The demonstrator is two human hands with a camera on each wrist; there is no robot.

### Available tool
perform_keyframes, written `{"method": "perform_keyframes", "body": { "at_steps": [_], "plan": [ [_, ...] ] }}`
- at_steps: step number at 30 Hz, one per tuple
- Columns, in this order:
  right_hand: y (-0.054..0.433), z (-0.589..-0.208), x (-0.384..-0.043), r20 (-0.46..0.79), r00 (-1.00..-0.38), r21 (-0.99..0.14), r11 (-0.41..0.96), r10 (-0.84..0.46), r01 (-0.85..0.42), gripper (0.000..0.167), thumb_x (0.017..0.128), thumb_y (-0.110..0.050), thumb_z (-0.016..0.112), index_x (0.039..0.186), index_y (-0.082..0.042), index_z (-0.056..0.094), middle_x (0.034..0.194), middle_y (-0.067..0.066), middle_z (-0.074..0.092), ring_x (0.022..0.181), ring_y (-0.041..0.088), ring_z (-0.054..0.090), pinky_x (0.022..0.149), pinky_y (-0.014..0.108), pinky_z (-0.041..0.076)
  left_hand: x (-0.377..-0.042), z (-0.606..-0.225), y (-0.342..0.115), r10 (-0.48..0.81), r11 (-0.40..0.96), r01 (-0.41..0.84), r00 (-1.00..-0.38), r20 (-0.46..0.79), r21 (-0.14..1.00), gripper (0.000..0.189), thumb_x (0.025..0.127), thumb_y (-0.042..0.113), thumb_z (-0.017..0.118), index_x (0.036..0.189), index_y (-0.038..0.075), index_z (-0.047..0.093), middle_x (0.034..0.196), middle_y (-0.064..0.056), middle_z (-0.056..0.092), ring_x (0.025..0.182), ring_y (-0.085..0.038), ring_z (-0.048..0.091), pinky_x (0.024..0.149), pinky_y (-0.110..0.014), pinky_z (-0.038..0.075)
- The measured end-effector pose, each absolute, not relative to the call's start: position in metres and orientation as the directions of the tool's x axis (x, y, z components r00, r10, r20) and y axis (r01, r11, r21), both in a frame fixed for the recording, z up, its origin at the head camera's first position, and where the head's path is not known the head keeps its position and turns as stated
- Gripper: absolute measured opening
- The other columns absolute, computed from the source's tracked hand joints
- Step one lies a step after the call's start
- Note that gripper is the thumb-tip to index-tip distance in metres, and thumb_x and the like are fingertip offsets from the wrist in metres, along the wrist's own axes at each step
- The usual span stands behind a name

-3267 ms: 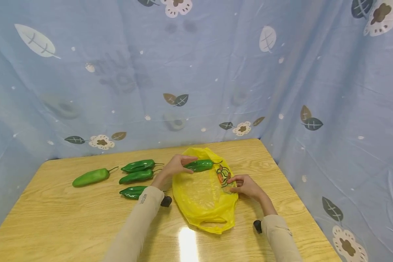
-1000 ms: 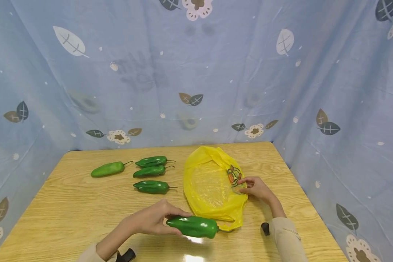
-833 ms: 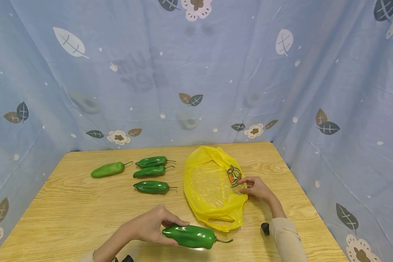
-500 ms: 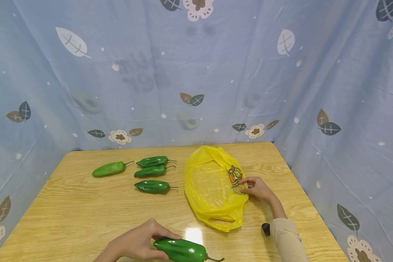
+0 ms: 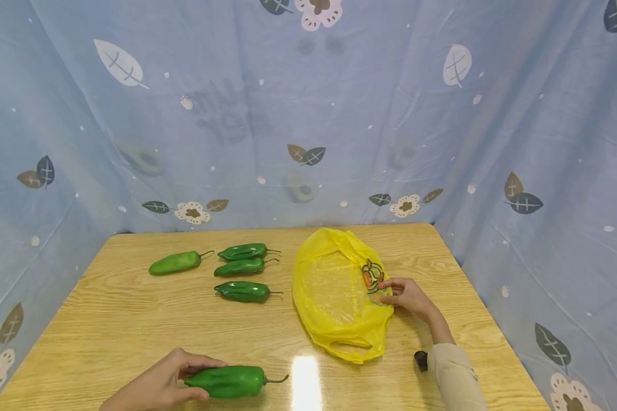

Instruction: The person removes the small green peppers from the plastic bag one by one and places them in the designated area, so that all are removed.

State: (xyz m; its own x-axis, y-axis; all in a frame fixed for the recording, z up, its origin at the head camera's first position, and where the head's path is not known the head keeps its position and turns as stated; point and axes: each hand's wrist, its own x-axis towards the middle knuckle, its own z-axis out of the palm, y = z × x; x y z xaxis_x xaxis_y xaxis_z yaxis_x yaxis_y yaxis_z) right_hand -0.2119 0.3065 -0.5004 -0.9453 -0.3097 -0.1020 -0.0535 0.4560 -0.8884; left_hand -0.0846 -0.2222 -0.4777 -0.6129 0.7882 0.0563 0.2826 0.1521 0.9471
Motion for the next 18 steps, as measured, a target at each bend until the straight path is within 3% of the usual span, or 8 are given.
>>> {"method": "perform_keyframes", "body": {
  "at_steps": [4,7,9,12,15,18],
  "plan": [
    [0.306,-0.500,-0.211,-0.099,-0.946,-0.878,0.474,-0.309,-0.063,0.037,0.089,-0.014,0.069,0.120,0.006,0.062,0.140,0.032,0.041,0.128,0.049,0.039,0.098,0.050,0.045,-0.088,-0.484,-0.249,0.729,0.217,0.272,-0.684,0.029,0.937,0.041,0.094,0.013,0.061,0.131,-0.005,0.055,0.122,-0.013,0.064,0.100,-0.010,0.064,0.076,-0.025,0.056],
    [0.307,-0.501,-0.211,-0.100,-0.946,-0.881,0.470,-0.310,-0.060,0.036,0.089,-0.013,0.069,0.119,0.006,0.062,0.138,0.032,0.043,0.120,0.040,0.050,0.090,0.038,0.051,-0.093,-0.489,-0.264,0.699,0.251,0.302,-0.714,0.043,0.920,0.044,0.095,0.014,0.061,0.130,-0.010,0.052,0.122,-0.025,0.060,0.102,-0.008,0.063,0.078,-0.024,0.055],
    [0.307,-0.501,-0.211,-0.104,-0.945,-0.890,0.454,-0.310,-0.051,0.036,0.088,-0.011,0.070,0.119,0.007,0.062,0.137,0.032,0.043,0.104,0.026,0.056,0.078,0.028,0.051,-0.097,-0.489,-0.276,0.670,0.279,0.282,-0.742,0.024,0.918,0.046,0.095,0.014,0.059,0.131,-0.013,0.049,0.125,-0.031,0.055,0.102,-0.007,0.061,0.077,-0.025,0.055],
    [0.307,-0.501,-0.212,-0.107,-0.941,-0.895,0.442,-0.320,-0.049,0.037,0.088,-0.009,0.069,0.119,0.009,0.060,0.135,0.034,0.043,0.079,0.012,0.048,0.067,0.024,0.045,-0.106,-0.483,-0.297,0.593,0.325,0.235,-0.805,-0.003,0.916,0.048,0.097,0.013,0.058,0.134,-0.015,0.044,0.127,-0.038,0.049,0.096,-0.007,0.062,0.072,-0.029,0.056],
    [0.307,-0.501,-0.213,-0.107,-0.943,-0.897,0.440,-0.315,-0.046,0.037,0.088,-0.009,0.070,0.119,0.009,0.060,0.134,0.034,0.044,0.075,0.008,0.046,0.066,0.023,0.046,-0.118,-0.473,-0.320,0.497,0.386,0.217,-0.868,-0.004,0.897,0.049,0.097,0.011,0.058,0.135,-0.015,0.043,0.128,-0.040,0.047,0.095,-0.003,0.061,0.068,-0.033,0.057],
    [0.307,-0.502,-0.214,-0.107,-0.945,-0.895,0.445,-0.309,-0.044,0.038,0.088,-0.010,0.070,0.119,0.009,0.060,0.134,0.033,0.044,0.082,0.009,0.049,0.069,0.023,0.048,-0.132,-0.467,-0.340,0.416,0.448,0.226,-0.909,0.022,0.865,0.050,0.095,0.013,0.060,0.134,-0.014,0.044,0.128,-0.038,0.049,0.097,0.003,0.059,0.069,-0.032,0.056]
  ]
}}
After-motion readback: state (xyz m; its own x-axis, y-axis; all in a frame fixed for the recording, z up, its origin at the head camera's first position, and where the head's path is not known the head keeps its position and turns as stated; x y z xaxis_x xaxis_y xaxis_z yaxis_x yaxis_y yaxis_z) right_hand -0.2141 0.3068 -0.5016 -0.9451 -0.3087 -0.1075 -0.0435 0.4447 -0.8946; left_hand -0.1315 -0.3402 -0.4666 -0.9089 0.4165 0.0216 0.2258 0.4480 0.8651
